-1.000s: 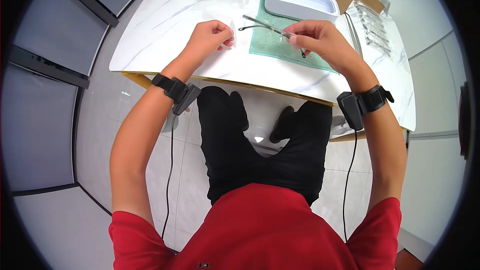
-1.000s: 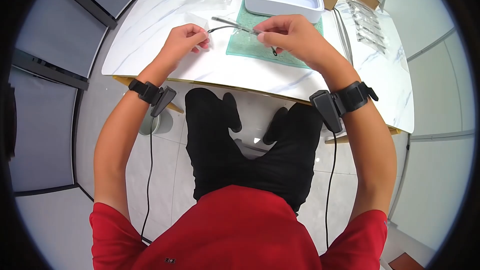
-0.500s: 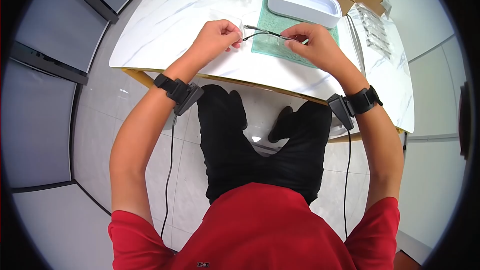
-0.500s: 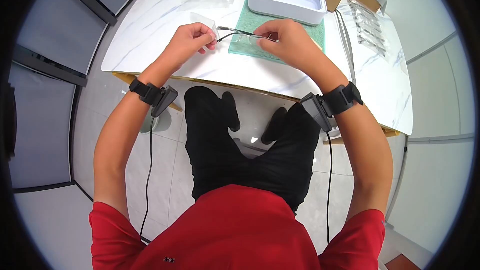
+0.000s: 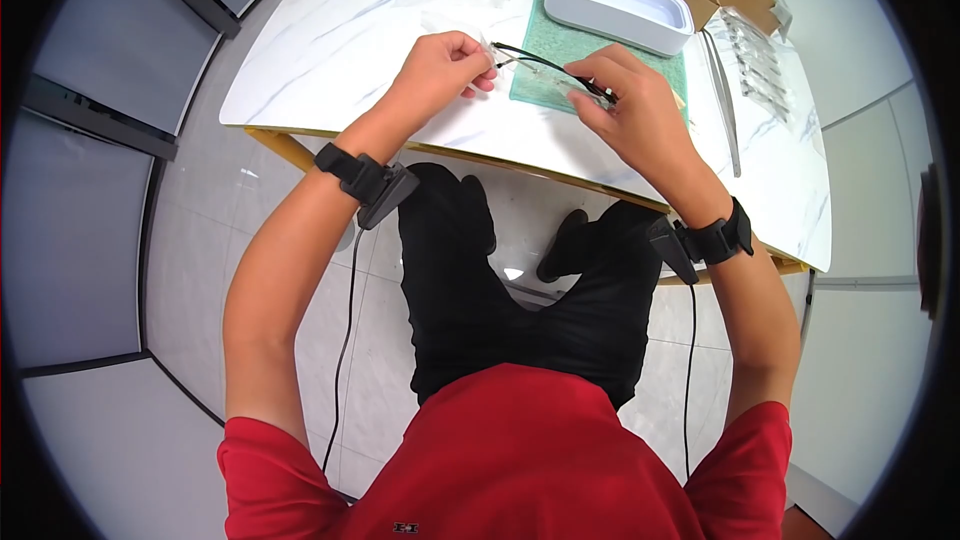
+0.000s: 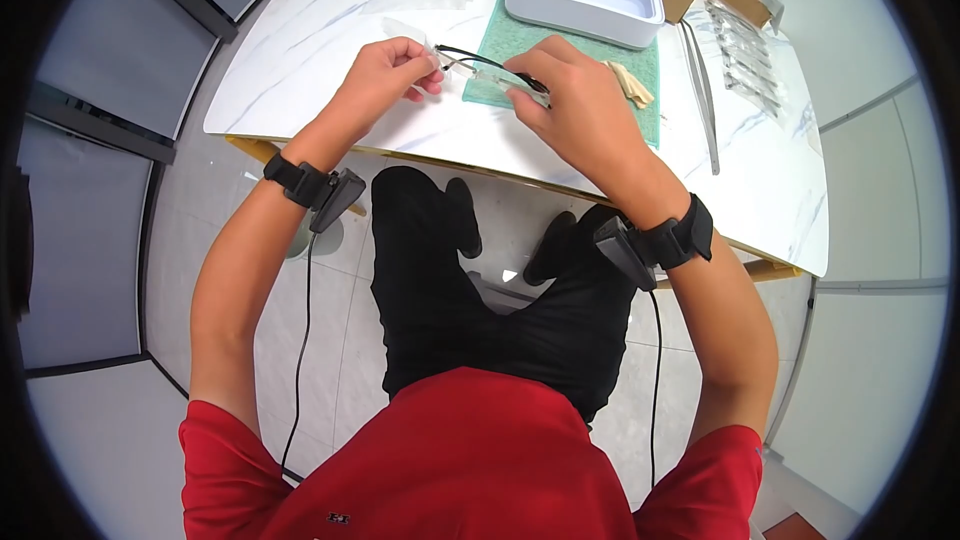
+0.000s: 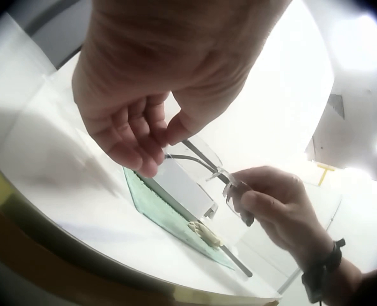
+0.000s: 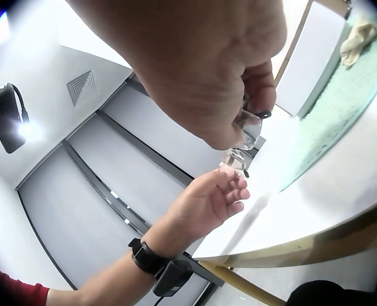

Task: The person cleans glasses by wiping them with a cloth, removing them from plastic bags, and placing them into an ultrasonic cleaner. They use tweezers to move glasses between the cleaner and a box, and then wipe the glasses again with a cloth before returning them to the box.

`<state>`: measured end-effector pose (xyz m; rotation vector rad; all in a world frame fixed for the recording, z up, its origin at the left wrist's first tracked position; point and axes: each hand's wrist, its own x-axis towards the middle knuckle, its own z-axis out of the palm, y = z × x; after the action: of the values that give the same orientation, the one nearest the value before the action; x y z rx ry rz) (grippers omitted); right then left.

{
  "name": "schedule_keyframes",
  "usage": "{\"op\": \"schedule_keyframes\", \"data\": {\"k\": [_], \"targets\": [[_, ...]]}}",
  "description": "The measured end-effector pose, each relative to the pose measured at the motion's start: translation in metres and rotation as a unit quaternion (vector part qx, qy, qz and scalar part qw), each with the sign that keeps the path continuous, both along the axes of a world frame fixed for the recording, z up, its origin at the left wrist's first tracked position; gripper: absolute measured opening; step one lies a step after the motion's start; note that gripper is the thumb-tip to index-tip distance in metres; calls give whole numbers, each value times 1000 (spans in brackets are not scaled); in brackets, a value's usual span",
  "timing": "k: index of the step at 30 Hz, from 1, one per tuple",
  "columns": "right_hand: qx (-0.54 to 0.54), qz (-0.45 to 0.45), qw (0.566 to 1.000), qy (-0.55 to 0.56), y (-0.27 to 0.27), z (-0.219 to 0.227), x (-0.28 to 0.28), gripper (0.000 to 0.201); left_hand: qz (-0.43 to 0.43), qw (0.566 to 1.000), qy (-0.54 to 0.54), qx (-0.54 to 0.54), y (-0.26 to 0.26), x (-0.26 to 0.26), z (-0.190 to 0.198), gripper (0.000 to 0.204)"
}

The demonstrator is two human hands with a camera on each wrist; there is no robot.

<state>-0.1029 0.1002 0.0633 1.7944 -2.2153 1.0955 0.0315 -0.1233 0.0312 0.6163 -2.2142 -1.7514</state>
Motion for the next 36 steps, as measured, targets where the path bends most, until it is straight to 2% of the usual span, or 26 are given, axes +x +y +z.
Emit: {"op": "schedule_keyframes", "data": {"k": [9, 15, 18, 21, 24, 28, 36], "targets": [[-24, -9, 1000, -6, 9, -7, 4, 21, -8, 997, 36, 74, 1, 0, -2, 17], [0, -13, 998, 63, 9, -3, 4, 21, -22, 993, 13, -115, 5, -2, -6, 16], [9, -23, 998, 60, 5, 1, 4, 20, 11, 990, 35, -139, 10, -7, -8, 15], [-4, -26, 999, 33, 2, 4, 8, 19, -8, 991, 13, -136, 11, -7, -4, 17], [-27, -28, 999, 0, 5, 1, 8, 19, 7, 990, 17, -137, 5, -8, -9, 18], [-20, -34, 999, -35, 11, -3, 3, 19, 17, 982, 21, -189, -1, -5, -16, 20], [-34, -5, 996, 84, 12, 0, 3, 20, 9, 973, 33, -229, 7, -5, -11, 19]]}}
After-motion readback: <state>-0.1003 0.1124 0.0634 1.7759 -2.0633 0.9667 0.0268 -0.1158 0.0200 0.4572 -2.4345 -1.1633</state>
